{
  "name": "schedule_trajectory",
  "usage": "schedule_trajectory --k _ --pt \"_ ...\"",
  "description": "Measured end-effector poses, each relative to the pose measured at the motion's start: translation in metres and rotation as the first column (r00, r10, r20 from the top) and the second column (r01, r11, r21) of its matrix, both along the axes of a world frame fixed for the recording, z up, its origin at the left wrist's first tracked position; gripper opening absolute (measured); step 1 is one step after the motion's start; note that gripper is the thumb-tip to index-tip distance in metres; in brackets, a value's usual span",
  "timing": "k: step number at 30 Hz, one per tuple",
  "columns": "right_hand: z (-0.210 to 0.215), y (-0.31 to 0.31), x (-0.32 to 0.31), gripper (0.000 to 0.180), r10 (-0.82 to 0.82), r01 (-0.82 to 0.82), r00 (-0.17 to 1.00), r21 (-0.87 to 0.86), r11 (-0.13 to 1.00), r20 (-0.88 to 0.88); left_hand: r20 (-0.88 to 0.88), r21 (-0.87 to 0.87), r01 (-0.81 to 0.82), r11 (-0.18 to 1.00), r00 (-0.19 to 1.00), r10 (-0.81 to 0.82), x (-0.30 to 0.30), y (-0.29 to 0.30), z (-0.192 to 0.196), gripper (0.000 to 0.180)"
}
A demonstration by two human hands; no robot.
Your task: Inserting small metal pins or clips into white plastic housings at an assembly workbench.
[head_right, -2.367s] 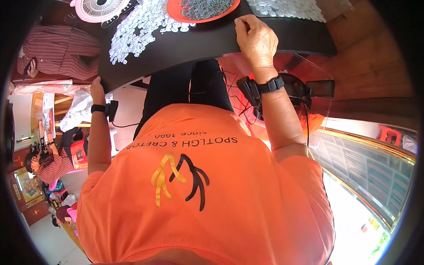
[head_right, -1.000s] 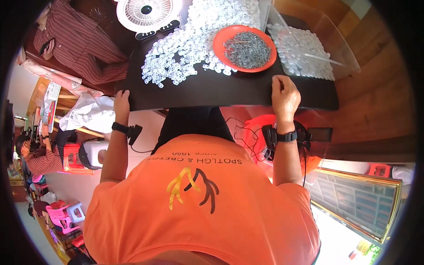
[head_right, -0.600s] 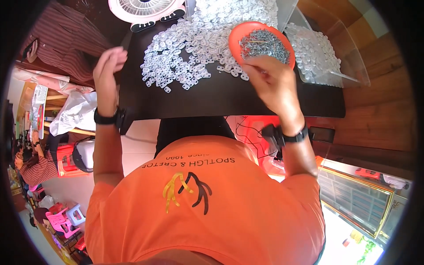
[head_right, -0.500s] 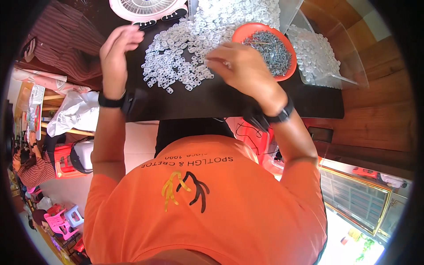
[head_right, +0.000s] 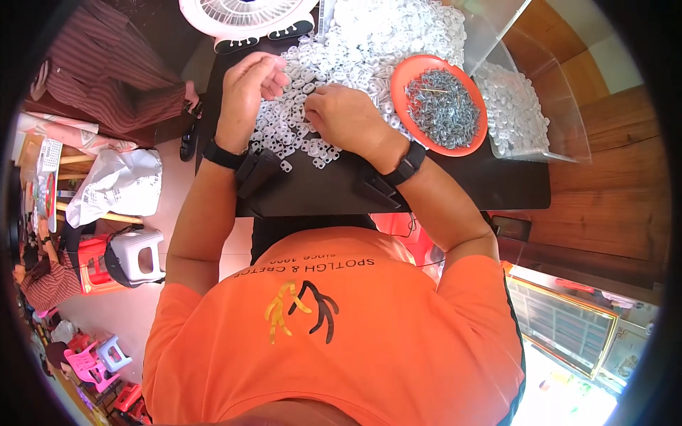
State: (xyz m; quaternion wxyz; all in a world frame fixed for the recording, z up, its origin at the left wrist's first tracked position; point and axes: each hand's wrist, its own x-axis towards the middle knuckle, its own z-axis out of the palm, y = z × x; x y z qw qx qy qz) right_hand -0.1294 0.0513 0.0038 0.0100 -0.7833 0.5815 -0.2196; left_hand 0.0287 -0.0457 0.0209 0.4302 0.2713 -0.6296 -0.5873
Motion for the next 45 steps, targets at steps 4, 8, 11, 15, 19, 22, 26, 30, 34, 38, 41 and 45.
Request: schedule_trajectory --k 4,8,11,15,19,22,26,30,34,38,41,45 --pt "0.003 -0.001 -0.006 0.013 -0.072 0.083 0.936 -0.017 0.996 0.345 0.090 -0.046 0.045 0.998 0.995 -0.041 0.000 0.007 -0.001 0.022" --pt "-0.005 -0.006 -0.021 0.017 -0.152 0.101 0.683 0.114 0.988 0.714 0.232 -0.112 0.109 0.988 0.969 -0.081 -0.007 0.011 -0.006 0.024" --pt "-0.004 -0.006 -0.021 0.017 -0.162 0.066 0.622 0.155 0.986 0.766 0.337 -0.039 0.232 0.972 0.919 -0.206 -0.009 0.011 -0.013 0.026" --pt "0.003 -0.003 -0.016 0.017 -0.211 0.040 0.694 0.256 0.966 0.688 0.327 0.099 0.280 0.955 0.897 -0.297 -0.012 0.013 -0.015 0.023" --pt "-0.001 -0.004 -0.015 0.017 -0.212 0.030 0.633 0.250 0.968 0.745 0.294 0.177 0.273 0.946 0.902 -0.315 -0.013 0.014 -0.015 0.019" --pt "-0.002 -0.003 -0.015 0.016 -0.202 0.006 0.575 0.243 0.970 0.793 0.336 0.107 0.292 0.950 0.889 -0.312 -0.013 0.012 -0.015 0.019" --pt "-0.003 -0.004 -0.014 0.016 -0.171 -0.009 0.582 0.217 0.976 0.795 0.366 0.055 0.281 0.958 0.887 -0.282 -0.013 0.010 -0.021 0.021" --pt "-0.004 -0.004 -0.014 0.017 -0.139 0.002 0.615 0.175 0.985 0.776 0.304 0.174 0.293 0.940 0.892 -0.335 -0.012 0.012 -0.013 0.023" --pt "-0.005 -0.004 -0.009 0.018 -0.126 0.014 0.604 0.147 0.989 0.787 0.258 0.182 0.269 0.946 0.915 -0.309 -0.012 0.011 -0.018 0.023" --pt "0.002 0.000 -0.006 0.020 -0.111 0.007 0.655 0.140 0.990 0.747 0.189 0.182 0.221 0.958 0.948 -0.255 -0.015 0.014 -0.019 0.022" --pt "0.006 0.001 -0.006 0.020 -0.121 0.042 0.728 0.132 0.990 0.675 0.204 0.210 0.220 0.953 0.943 -0.263 -0.015 0.014 -0.019 0.021" --pt "0.006 0.000 -0.005 0.017 -0.089 0.090 0.770 0.030 0.996 0.632 0.214 0.139 0.194 0.971 0.951 -0.221 -0.015 0.016 -0.021 0.022"
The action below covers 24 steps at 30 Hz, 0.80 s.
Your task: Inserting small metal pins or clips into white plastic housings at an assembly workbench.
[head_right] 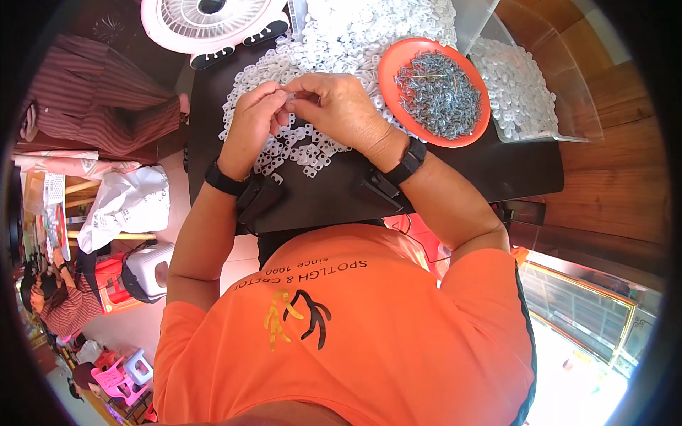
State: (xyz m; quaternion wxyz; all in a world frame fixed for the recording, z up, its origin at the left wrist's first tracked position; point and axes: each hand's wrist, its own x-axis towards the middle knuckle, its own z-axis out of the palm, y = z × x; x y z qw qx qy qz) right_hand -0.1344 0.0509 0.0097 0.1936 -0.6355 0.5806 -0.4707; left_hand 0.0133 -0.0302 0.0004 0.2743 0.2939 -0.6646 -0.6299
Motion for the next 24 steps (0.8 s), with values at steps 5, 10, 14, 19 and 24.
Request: schedule_trajectory --k 5,10,14,19,24 --pt "-0.003 -0.001 -0.004 0.012 -0.064 0.065 0.998 0.032 0.997 -0.016 0.038 -0.059 -0.037 0.998 0.998 0.040 0.001 -0.001 0.001 0.022" --pt "-0.013 -0.007 -0.011 0.013 -0.078 0.073 0.995 0.078 0.994 0.065 0.048 -0.046 -0.049 0.998 0.998 0.051 0.001 -0.002 -0.001 0.021" --pt "-0.013 -0.006 -0.015 0.015 -0.071 0.053 0.984 0.115 0.992 0.164 0.017 -0.107 0.029 0.994 0.999 -0.028 0.000 -0.003 0.001 0.016" --pt "-0.010 -0.006 -0.013 0.016 0.019 -0.043 0.967 0.087 0.995 0.253 0.019 -0.074 0.070 0.995 0.997 -0.069 0.000 -0.001 0.001 0.014" --pt "-0.009 -0.003 -0.010 0.014 0.014 -0.019 0.982 0.025 1.000 0.189 0.024 -0.055 0.055 0.997 0.998 -0.054 0.001 0.005 0.009 0.017"
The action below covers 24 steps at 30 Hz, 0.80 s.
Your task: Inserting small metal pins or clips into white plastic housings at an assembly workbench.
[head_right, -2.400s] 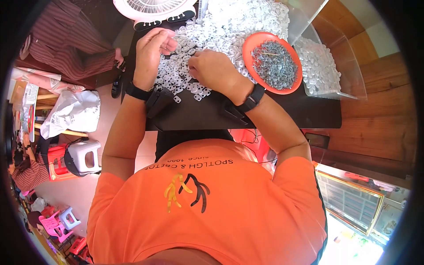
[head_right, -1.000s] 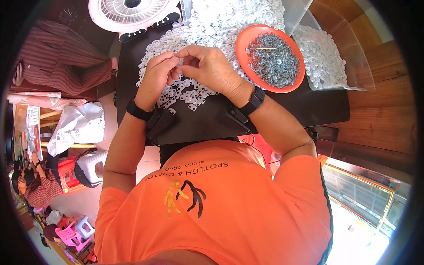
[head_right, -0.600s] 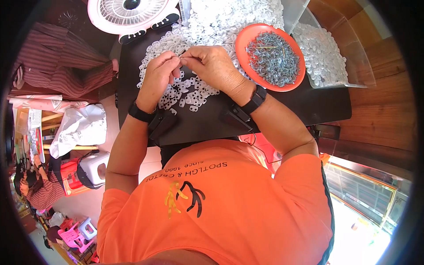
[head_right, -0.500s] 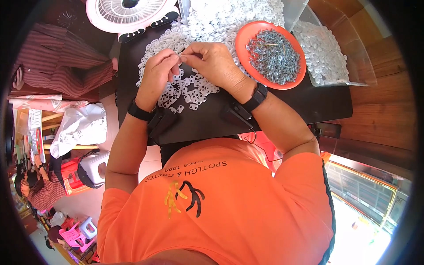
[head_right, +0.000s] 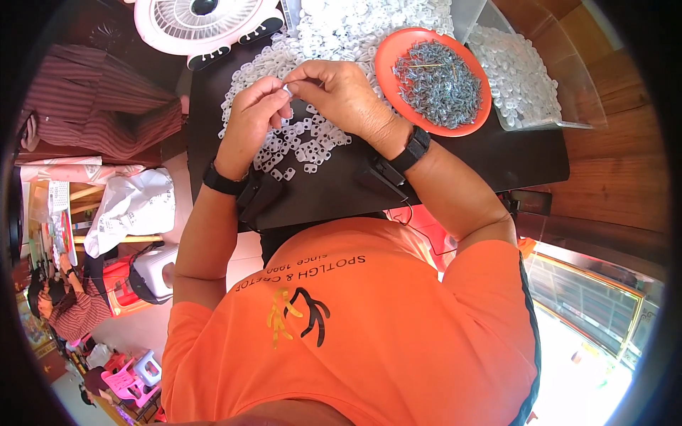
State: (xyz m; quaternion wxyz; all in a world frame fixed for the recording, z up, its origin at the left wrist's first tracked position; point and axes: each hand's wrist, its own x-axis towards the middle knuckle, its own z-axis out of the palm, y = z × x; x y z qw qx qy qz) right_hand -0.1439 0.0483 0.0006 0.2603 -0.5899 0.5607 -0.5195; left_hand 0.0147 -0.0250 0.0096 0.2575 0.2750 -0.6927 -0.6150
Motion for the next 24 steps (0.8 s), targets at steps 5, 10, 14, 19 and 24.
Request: schedule_trajectory --k 5,10,14,19,24 --pt "0.002 0.000 0.003 0.012 -0.015 -0.002 0.995 -0.176 0.984 -0.098 0.006 0.049 0.025 0.998 1.000 -0.026 0.003 -0.001 0.003 0.018" --pt "0.010 -0.001 -0.007 0.011 -0.121 0.088 0.973 -0.170 0.982 -0.195 -0.089 0.034 -0.089 0.995 0.992 0.092 0.005 -0.004 0.008 0.018" --pt "0.013 -0.003 -0.013 0.010 -0.210 0.149 0.914 -0.195 0.970 -0.348 -0.101 -0.026 -0.097 0.995 0.990 0.094 0.010 -0.009 0.010 0.021" --pt "0.019 0.001 -0.009 0.009 -0.257 0.142 0.881 -0.298 0.944 -0.396 -0.153 -0.035 -0.121 0.992 0.982 0.115 0.007 -0.007 0.010 0.018" --pt "0.051 0.015 -0.012 0.009 -0.269 0.108 0.848 -0.347 0.931 -0.457 -0.153 -0.048 -0.109 0.993 0.983 0.100 0.007 -0.007 0.010 0.019"
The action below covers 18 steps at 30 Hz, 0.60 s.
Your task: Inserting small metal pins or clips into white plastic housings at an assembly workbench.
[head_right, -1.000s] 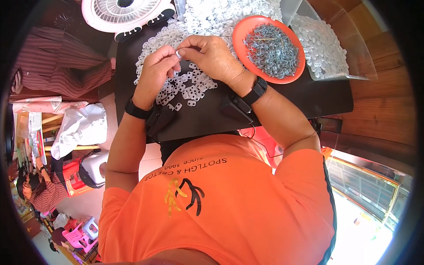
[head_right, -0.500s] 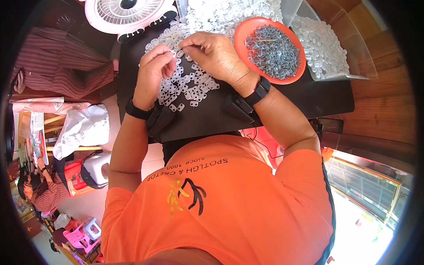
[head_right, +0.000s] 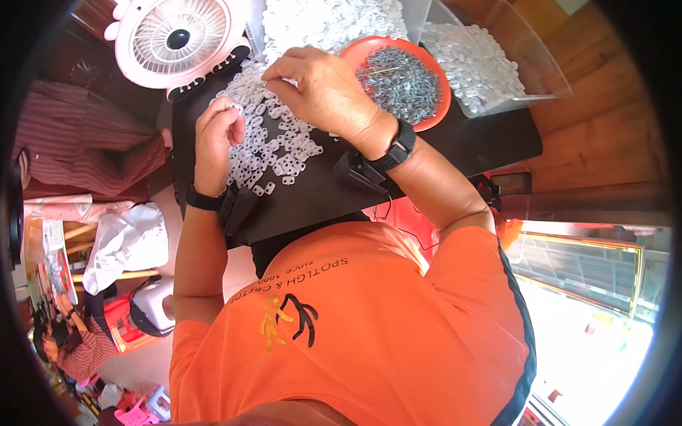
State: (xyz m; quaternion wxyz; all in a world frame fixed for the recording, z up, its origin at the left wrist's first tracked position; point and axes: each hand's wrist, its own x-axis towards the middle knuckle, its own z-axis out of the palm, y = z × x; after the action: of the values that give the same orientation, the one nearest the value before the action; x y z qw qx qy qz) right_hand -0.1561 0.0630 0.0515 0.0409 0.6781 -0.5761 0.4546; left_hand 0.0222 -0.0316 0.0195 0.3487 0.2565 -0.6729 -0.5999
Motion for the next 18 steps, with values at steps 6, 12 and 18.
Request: schedule_trajectory --k 6,12,18 --pt "0.028 0.040 -0.060 0.012 -0.244 0.266 0.951 0.100 0.959 -0.191 0.038 -0.040 0.031 0.999 0.999 -0.030 0.002 0.001 0.002 0.020" --pt "-0.008 0.069 -0.087 0.019 -0.112 0.262 0.935 0.444 0.857 -0.336 0.020 -0.009 0.027 1.000 0.999 -0.027 -0.002 0.003 0.003 0.019" --pt "-0.034 0.056 -0.090 0.012 -0.082 0.265 0.872 0.323 0.909 -0.483 0.016 -0.001 0.031 1.000 0.999 -0.031 -0.003 0.004 0.001 0.019"
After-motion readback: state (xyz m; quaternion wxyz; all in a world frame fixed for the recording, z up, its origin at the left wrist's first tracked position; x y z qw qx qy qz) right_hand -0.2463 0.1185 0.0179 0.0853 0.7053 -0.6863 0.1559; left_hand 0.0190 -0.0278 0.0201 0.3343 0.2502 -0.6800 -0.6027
